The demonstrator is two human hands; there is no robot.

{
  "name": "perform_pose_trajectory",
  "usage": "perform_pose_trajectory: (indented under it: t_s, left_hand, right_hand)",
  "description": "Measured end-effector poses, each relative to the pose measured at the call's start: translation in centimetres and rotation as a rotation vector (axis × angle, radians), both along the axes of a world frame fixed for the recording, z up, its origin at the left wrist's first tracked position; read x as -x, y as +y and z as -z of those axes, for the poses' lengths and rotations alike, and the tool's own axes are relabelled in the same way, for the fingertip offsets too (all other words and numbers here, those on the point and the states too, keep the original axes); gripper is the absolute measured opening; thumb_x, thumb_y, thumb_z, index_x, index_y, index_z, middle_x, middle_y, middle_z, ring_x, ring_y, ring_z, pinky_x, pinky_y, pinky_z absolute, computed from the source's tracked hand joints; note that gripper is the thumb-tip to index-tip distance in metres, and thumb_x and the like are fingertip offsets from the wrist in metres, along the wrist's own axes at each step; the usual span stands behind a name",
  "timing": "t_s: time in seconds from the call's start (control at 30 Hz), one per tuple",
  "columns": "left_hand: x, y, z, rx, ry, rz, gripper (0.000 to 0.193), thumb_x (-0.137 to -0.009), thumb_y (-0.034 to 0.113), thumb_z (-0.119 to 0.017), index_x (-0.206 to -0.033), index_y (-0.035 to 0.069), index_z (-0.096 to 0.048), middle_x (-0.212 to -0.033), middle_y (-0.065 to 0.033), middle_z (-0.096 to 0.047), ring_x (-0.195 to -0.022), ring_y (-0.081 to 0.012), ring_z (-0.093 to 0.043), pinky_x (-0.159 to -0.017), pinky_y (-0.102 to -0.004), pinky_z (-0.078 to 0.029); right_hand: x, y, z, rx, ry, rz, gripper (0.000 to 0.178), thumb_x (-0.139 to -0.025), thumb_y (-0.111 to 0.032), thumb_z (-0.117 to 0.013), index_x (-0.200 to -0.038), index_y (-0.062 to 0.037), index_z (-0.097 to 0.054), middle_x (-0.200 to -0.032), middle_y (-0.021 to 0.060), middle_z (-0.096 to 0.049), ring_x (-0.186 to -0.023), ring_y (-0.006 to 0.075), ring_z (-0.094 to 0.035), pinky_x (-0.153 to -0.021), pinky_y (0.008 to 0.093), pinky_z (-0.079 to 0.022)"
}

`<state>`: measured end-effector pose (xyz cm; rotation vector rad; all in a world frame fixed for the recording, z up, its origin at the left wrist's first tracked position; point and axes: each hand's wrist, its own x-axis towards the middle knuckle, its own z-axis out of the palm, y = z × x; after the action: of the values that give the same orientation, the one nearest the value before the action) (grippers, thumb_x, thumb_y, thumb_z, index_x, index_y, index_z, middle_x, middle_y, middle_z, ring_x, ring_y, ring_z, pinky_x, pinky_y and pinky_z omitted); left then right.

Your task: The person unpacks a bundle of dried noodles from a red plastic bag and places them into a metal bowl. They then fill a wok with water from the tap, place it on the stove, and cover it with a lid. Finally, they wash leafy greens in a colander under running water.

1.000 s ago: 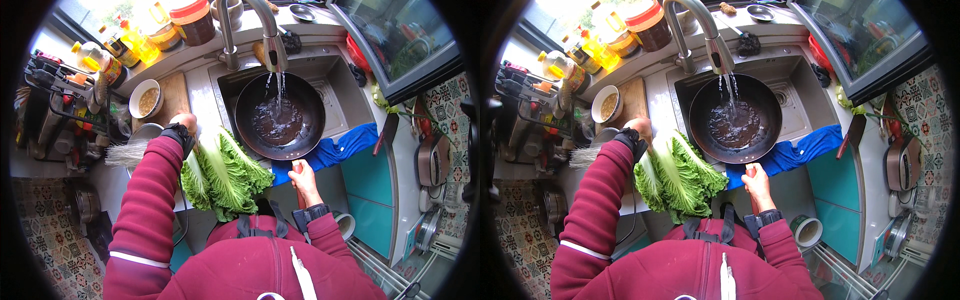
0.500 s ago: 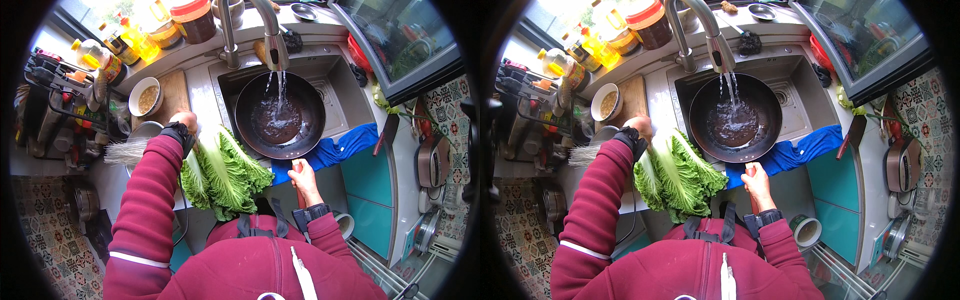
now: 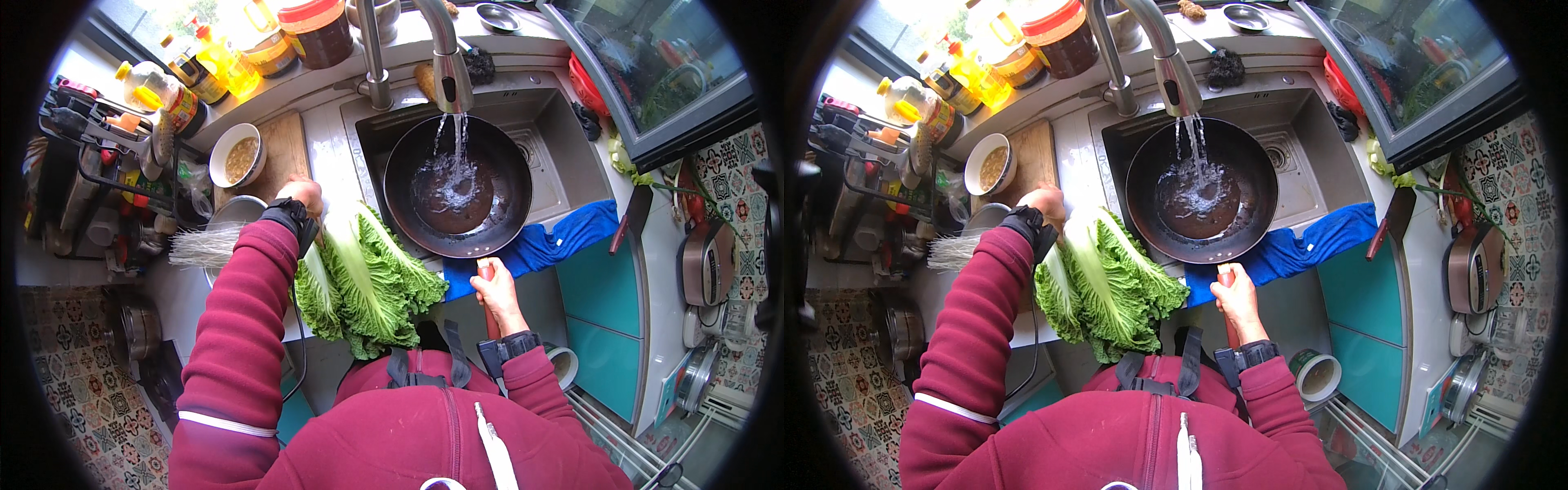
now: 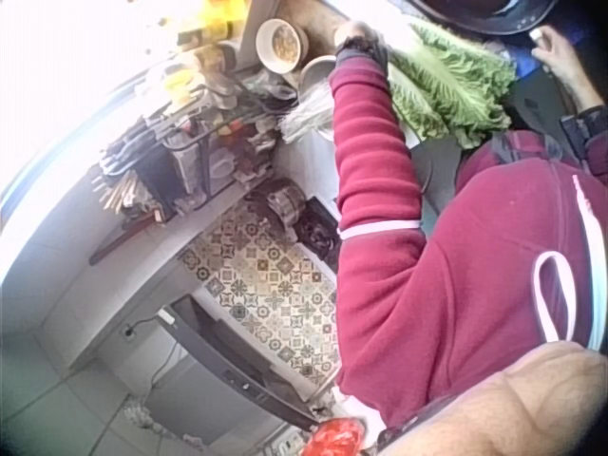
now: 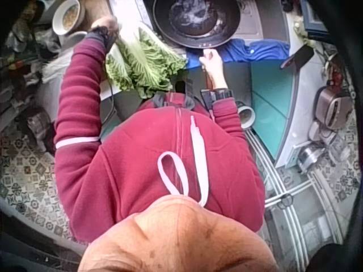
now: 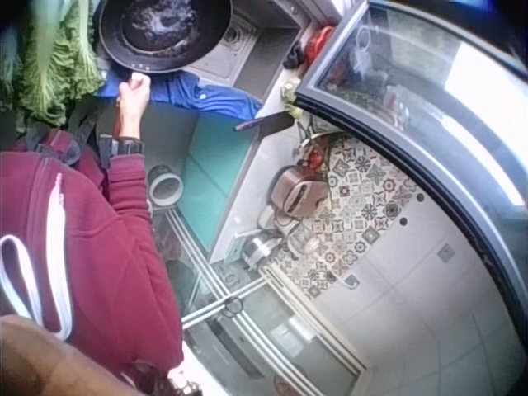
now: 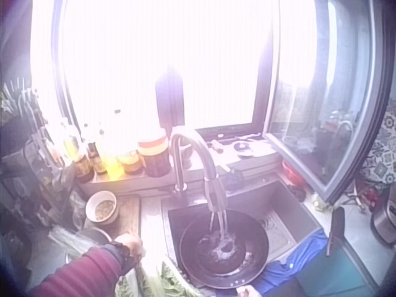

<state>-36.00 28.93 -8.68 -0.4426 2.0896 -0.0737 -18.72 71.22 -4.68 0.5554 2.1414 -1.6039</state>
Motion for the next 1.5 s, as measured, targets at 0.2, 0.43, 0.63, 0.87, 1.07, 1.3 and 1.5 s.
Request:
perform_pose_trajectory:
  t_s: [0.2,0.43,0.63,0.87,1.07,1.3,1.5]
  left_hand:
    - [0.2,-0.6,2.2,0.084,0.180,0.016,0.091,-0.075,0.013,-0.066,-0.139,-0.018,-0.009,-0.137,-0.0300,-0.043,-0.126,-0.0343,-0.047,-0.105,-0.0379,-0.040]
    - [0.8,-1.9,5.5,0.134,0.242,-0.024,0.091,-0.074,0.014,-0.071,-0.139,-0.015,-0.014,-0.133,-0.0253,-0.049,-0.121,-0.0301,-0.054,-0.099,-0.0363,-0.046]
    - [0.1,-0.8,3.0,0.121,0.244,-0.085,0.088,-0.073,0.016,-0.073,-0.137,-0.013,-0.018,-0.129,-0.0239,-0.053,-0.119,-0.0290,-0.055,-0.098,-0.0362,-0.047]
    - [-0.3,0.1,0.5,0.103,0.233,0.003,0.088,-0.071,0.015,-0.074,-0.136,-0.012,-0.020,-0.131,-0.0245,-0.050,-0.118,-0.0304,-0.056,-0.096,-0.0373,-0.048]
    - [-0.5,0.6,-0.2,0.110,0.192,0.120,0.086,-0.071,0.013,-0.073,-0.133,-0.016,-0.020,-0.128,-0.0288,-0.048,-0.117,-0.0340,-0.055,-0.096,-0.0388,-0.048]
    - [-0.2,0.2,0.5,0.101,0.182,0.129,0.091,-0.070,0.015,-0.075,-0.137,-0.014,-0.021,-0.133,-0.0293,-0.040,-0.120,-0.0334,-0.052,-0.098,-0.0390,-0.047]
    - [0.2,0.0,1.9,0.186,0.173,0.165,0.105,-0.066,0.026,-0.082,-0.142,-0.009,-0.019,-0.141,-0.0254,-0.031,-0.127,-0.0334,-0.045,-0.102,-0.0386,-0.044]
  right_hand:
    - [0.1,0.0,-0.2,-0.012,-0.011,-0.004,0.031,-0.075,-0.005,-0.066,-0.103,-0.0063,-0.053,-0.068,0.0008,-0.054,-0.048,0.0078,-0.051,-0.043,0.0237,-0.042]
    - [0.0,0.0,0.1,0.009,0.018,0.014,0.032,-0.072,-0.008,-0.066,-0.102,-0.0042,-0.054,-0.066,0.0042,-0.057,-0.046,0.0106,-0.054,-0.043,0.0262,-0.045]
    - [0.0,0.1,0.4,0.000,0.023,0.011,0.032,-0.073,-0.008,-0.066,-0.102,-0.0044,-0.054,-0.066,0.0042,-0.057,-0.046,0.0106,-0.054,-0.043,0.0259,-0.045]
    - [0.1,0.2,0.1,-0.001,0.017,-0.002,0.032,-0.073,-0.008,-0.066,-0.103,-0.0046,-0.054,-0.066,0.0041,-0.057,-0.047,0.0106,-0.054,-0.043,0.0260,-0.046]
    - [0.1,0.1,-0.2,0.021,0.000,-0.005,0.032,-0.075,-0.005,-0.067,-0.104,-0.0053,-0.053,-0.068,0.0007,-0.053,-0.048,0.0076,-0.051,-0.043,0.0232,-0.042]
    - [0.1,0.3,0.1,0.023,0.011,0.003,0.033,-0.073,-0.008,-0.066,-0.104,-0.0040,-0.055,-0.068,0.0042,-0.057,-0.047,0.0102,-0.054,-0.044,0.0259,-0.046]
    - [0.1,0.4,0.0,0.032,0.001,-0.015,0.032,-0.076,-0.005,-0.067,-0.105,-0.0051,-0.053,-0.067,-0.0002,-0.053,-0.048,0.0068,-0.051,-0.043,0.0228,-0.042]
